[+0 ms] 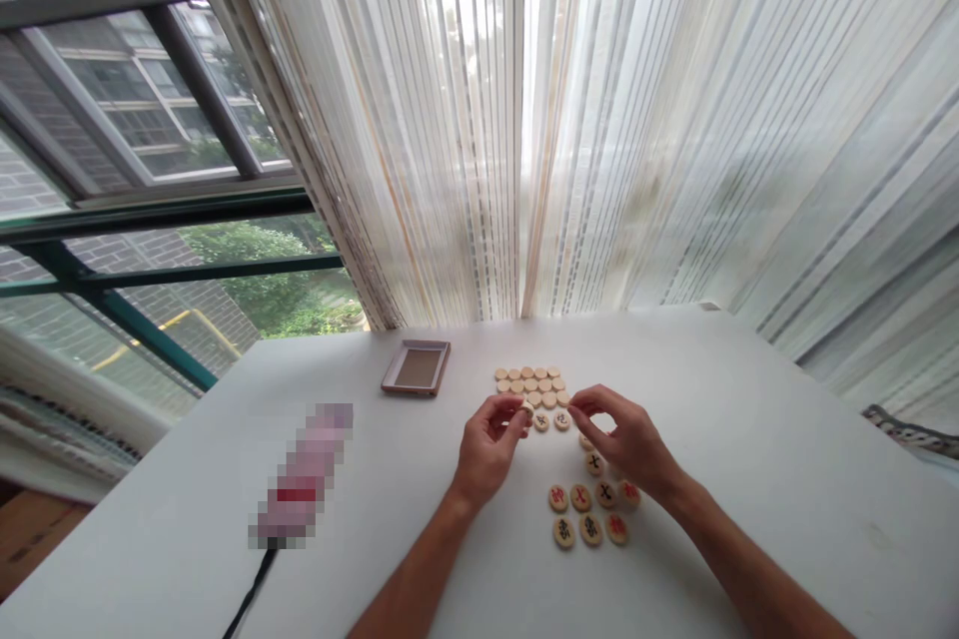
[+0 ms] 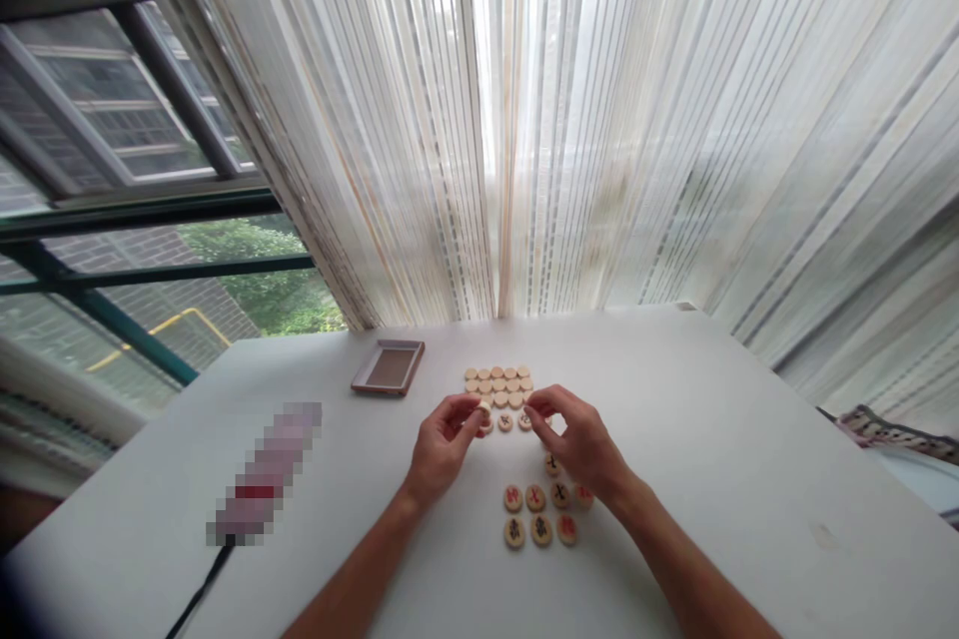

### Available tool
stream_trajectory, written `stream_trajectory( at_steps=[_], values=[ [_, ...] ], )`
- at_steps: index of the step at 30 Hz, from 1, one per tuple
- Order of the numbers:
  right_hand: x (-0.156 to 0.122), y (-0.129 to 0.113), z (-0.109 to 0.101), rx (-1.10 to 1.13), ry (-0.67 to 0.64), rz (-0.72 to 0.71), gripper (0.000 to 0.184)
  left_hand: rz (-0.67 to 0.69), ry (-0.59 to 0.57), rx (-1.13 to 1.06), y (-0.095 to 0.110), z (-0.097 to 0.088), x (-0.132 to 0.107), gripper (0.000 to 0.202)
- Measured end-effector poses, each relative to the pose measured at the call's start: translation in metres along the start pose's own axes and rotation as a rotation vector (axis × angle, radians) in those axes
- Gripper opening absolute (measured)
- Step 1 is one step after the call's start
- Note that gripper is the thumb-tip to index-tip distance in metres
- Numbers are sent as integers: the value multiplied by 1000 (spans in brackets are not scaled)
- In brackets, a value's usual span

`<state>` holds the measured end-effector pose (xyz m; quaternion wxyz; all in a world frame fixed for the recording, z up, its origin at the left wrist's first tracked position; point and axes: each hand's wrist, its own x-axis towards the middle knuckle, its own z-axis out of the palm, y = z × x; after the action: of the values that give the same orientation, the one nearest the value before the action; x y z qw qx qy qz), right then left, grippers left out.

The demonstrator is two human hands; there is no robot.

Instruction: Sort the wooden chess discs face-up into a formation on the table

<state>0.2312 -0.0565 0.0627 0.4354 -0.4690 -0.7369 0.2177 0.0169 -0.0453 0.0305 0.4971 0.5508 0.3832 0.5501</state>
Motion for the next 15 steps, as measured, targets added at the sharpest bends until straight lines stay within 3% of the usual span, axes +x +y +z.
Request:
stream_trajectory(
  at_steps=[9,15],
  values=[
    [-3,3,4,-45,-67,-85,13,12,-41,-21,0,-1,0,28],
    [-2,5,2,-72,-39,-79,15,-62,-44,-64,0,-6,4,29]
  ],
)
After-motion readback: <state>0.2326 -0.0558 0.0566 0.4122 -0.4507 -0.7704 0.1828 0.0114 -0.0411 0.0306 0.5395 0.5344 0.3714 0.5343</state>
